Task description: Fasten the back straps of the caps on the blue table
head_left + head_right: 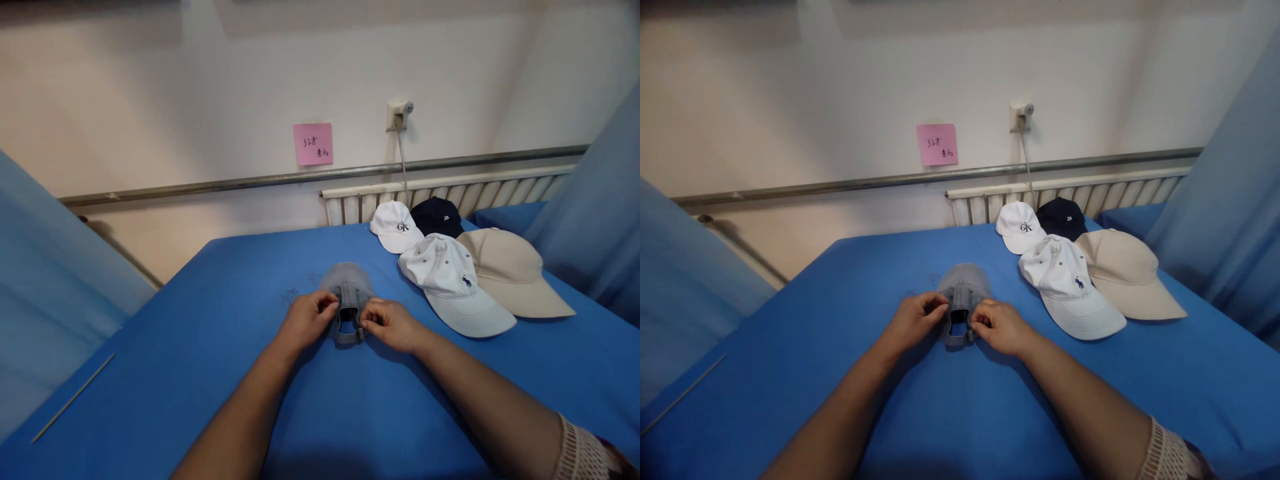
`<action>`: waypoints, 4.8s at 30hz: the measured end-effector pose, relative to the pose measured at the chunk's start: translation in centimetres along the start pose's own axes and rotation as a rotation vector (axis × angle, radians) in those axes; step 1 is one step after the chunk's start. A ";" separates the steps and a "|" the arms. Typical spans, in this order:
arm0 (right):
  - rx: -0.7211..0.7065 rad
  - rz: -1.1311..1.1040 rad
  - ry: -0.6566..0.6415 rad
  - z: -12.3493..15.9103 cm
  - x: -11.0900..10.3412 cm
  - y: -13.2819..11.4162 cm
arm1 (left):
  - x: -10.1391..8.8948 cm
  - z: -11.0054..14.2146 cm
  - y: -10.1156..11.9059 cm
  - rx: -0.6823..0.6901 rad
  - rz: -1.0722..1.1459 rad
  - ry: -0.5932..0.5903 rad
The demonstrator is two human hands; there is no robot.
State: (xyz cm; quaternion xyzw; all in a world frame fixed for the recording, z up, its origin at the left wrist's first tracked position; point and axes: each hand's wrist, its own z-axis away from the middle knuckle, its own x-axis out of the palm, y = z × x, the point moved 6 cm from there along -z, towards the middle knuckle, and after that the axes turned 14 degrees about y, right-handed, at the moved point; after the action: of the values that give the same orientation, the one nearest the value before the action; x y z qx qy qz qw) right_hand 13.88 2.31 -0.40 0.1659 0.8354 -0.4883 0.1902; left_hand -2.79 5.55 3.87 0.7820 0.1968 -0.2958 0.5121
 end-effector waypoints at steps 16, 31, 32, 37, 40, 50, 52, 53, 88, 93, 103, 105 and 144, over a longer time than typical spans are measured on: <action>0.198 0.279 0.304 -0.5 -1.3 2.8 | 1.6 0.4 0.8 0.103 -0.347 0.049; 0.130 0.032 0.222 0.1 -1.3 1.3 | -1.7 0.4 1.6 0.160 -0.042 0.275; 0.144 0.037 0.160 0.1 -0.7 1.5 | -1.0 0.1 1.0 0.154 -0.064 0.208; 0.057 0.180 -0.091 0.5 0.9 0.8 | 2.4 0.5 -0.8 0.167 -0.195 -0.180; 0.072 0.193 -0.089 0.5 0.9 0.6 | 3.1 0.9 -0.8 0.196 -0.270 -0.244; 0.197 0.137 0.254 -0.3 -0.3 3.2 | 3.9 2.4 1.2 0.339 -0.372 -0.324; 0.244 0.144 0.316 -0.4 -0.8 4.2 | 3.8 2.5 1.7 0.366 -0.410 -0.284; 0.270 0.140 0.338 -0.4 -0.9 4.7 | 3.7 2.5 1.9 0.369 -0.417 -0.267; -0.239 0.134 0.444 -0.2 -3.6 -3.8 | -5.5 0.5 4.5 0.377 -0.129 0.313; -0.311 0.098 0.152 1.2 -1.5 -6.7 | -5.9 0.3 3.9 0.421 -0.209 0.298; 0.144 0.270 0.248 -0.9 -2.1 2.9 | -5.7 -0.2 2.7 0.351 -0.230 0.186; 0.134 0.292 0.194 -0.9 -1.7 3.2 | -5.8 -0.2 2.6 0.335 -0.233 0.169; 1.107 -0.946 -0.040 2.5 2.8 2.6 | -8.1 -0.9 0.2 0.352 -0.340 0.576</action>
State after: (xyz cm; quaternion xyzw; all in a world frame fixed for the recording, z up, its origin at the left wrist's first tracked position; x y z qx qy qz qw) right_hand 13.04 1.58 -4.86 -0.1502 0.4448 -0.8721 -0.1381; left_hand -8.47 6.24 9.63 0.8653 0.4060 -0.1738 0.2370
